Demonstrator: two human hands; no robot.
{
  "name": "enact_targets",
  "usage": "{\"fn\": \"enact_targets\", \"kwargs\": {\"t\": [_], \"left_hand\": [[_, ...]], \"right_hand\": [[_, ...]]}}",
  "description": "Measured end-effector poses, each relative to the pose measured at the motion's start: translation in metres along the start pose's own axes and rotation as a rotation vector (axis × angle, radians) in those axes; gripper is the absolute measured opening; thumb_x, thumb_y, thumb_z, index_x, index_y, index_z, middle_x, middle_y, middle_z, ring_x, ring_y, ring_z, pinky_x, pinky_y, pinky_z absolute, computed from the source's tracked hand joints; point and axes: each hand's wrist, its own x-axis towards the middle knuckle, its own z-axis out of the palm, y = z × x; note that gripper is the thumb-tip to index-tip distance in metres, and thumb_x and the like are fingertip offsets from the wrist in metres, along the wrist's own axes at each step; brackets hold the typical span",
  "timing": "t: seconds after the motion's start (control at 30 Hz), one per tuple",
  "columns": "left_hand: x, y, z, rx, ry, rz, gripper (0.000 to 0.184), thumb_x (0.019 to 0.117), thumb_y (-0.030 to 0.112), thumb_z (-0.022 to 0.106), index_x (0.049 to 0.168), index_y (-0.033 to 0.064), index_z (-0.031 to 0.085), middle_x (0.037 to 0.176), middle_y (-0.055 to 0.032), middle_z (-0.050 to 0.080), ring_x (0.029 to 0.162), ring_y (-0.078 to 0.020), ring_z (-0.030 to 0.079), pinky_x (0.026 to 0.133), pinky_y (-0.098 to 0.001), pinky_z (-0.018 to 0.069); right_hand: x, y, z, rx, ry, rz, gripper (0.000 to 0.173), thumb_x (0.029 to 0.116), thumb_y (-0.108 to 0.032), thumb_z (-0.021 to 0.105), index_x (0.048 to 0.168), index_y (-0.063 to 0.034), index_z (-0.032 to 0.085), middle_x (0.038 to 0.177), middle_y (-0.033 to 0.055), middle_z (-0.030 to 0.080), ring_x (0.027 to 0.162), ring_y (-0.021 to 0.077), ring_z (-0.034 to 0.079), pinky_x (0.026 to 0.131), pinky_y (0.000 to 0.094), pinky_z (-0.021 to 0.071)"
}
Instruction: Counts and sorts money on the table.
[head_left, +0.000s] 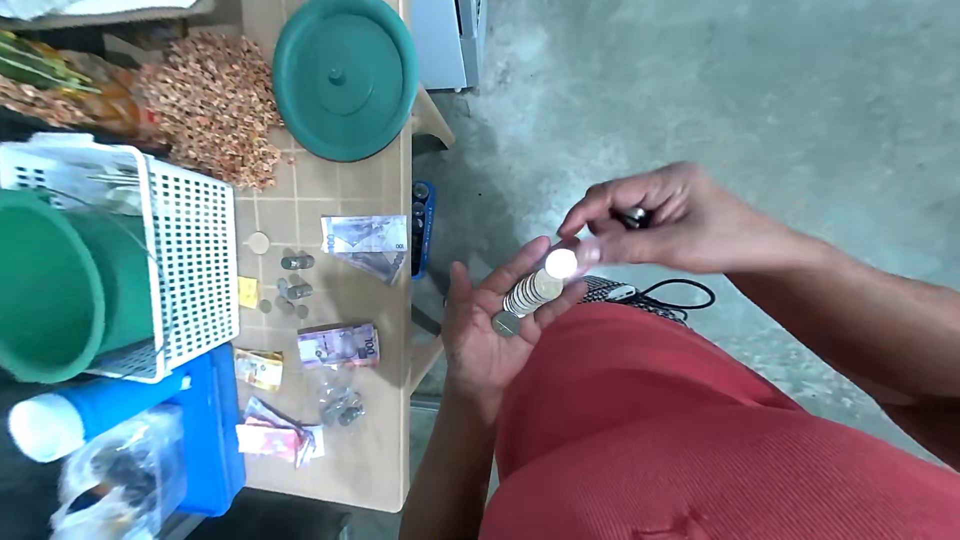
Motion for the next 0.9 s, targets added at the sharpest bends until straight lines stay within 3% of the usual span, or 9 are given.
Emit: {"fn": "enact_targets", "kwargs": {"t": [0.13,0.2,0.33,0.4,0.47,0.53,0.6,0.7,0.9], "left_hand": [[-0.005,-0.002,0.0,0.001,0.052,0.018,0.081,0.0952,0.068,0.048,0.138,0.0009,0.06,0.136,-0.0192,0.062,0.124,-0.0316,0.062,0.106,-0.0487,0.0498],[-0.007,-0.002,-0.001,-0.002,0.04,0.016,0.082,0.0955,0.069,0.046,0.139,0.0008,0.059,0.136,-0.0203,0.062,0.125,-0.0329,0.062,0.107,-0.0491,0.0488],[-0.009,-0.001,-0.004,-0.014,0.001,0.027,0.086,0.0969,0.071,0.039,0.141,-0.0002,0.057,0.143,-0.0227,0.057,0.134,-0.0352,0.056,0.111,-0.0486,0.046],[-0.01,-0.002,-0.005,-0.009,0.018,0.037,0.084,0.0975,0.07,0.038,0.14,0.001,0.059,0.141,-0.0203,0.059,0.132,-0.0332,0.058,0.11,-0.0482,0.0469],[-0.01,-0.004,-0.005,-0.025,0.036,0.042,0.079,0.0964,0.068,0.045,0.138,0.0028,0.06,0.135,-0.0171,0.063,0.124,-0.0291,0.062,0.107,-0.0457,0.0498],[-0.011,-0.004,-0.005,-0.025,0.053,0.036,0.078,0.0946,0.068,0.05,0.139,0.0046,0.059,0.131,-0.0149,0.064,0.118,-0.0255,0.064,0.103,-0.0417,0.0522],[-0.011,-0.003,-0.004,-0.024,0.076,0.044,0.079,0.0955,0.067,0.048,0.14,0.0031,0.058,0.133,-0.0159,0.063,0.119,-0.0266,0.064,0.103,-0.0433,0.0522],[-0.011,-0.002,-0.005,-0.037,0.066,0.055,0.08,0.0973,0.067,0.044,0.139,0.0005,0.059,0.138,-0.0184,0.059,0.125,-0.0304,0.061,0.106,-0.0481,0.0497],[-0.01,0.0,-0.005,-0.043,0.025,0.031,0.084,0.0973,0.07,0.038,0.139,0.0004,0.059,0.137,-0.0224,0.061,0.126,-0.0344,0.061,0.107,-0.0486,0.049]], "right_hand": [[0.001,0.0,0.012,-0.185,-0.052,-0.102,0.016,0.0895,-0.016,0.077,0.096,-0.0028,0.072,0.076,-0.0054,0.058,0.062,-0.0054,0.047,0.053,0.0087,0.0389],[0.004,0.004,0.009,0.03,-0.06,-0.035,0.008,0.0904,-0.011,0.073,0.089,-0.009,0.066,0.068,-0.0095,0.054,0.055,-0.0063,0.045,0.048,0.009,0.0364],[0.007,0.011,-0.006,0.439,-0.166,0.145,0.012,0.0955,-0.01,0.057,0.103,-0.0152,0.065,0.085,-0.004,0.067,0.055,-0.0002,0.055,0.045,0.0151,0.0466],[0.007,0.003,0.003,0.235,-0.14,0.099,0.011,0.0946,-0.011,0.066,0.105,-0.0108,0.07,0.072,-0.0094,0.062,0.05,-0.005,0.048,0.043,0.0111,0.0401],[0.005,-0.004,0.015,-0.058,-0.158,-0.028,0.026,0.0875,-0.019,0.08,0.109,-0.0062,0.074,0.073,-0.0094,0.059,0.059,-0.0052,0.051,0.051,0.0097,0.0439],[0.004,-0.003,0.022,-0.309,-0.197,-0.16,0.033,0.0887,-0.031,0.079,0.112,-0.0078,0.076,0.081,-0.0067,0.063,0.069,-0.0046,0.054,0.06,0.0098,0.0467],[0.006,0.0,0.023,-0.374,-0.191,-0.205,0.027,0.091,-0.028,0.076,0.107,-0.0063,0.075,0.082,-0.0038,0.063,0.071,-0.0033,0.055,0.061,0.011,0.0462],[0.01,0.0,0.021,-0.225,-0.137,-0.116,0.021,0.0875,-0.017,0.079,0.102,-0.0031,0.071,0.078,-0.0048,0.061,0.064,-0.0042,0.052,0.055,0.0097,0.0444],[0.014,0.012,0.004,0.159,-0.104,0.048,0.015,0.0914,-0.013,0.076,0.084,-0.0154,0.063,0.063,-0.0132,0.057,0.05,-0.008,0.045,0.044,0.0082,0.0362]]}}
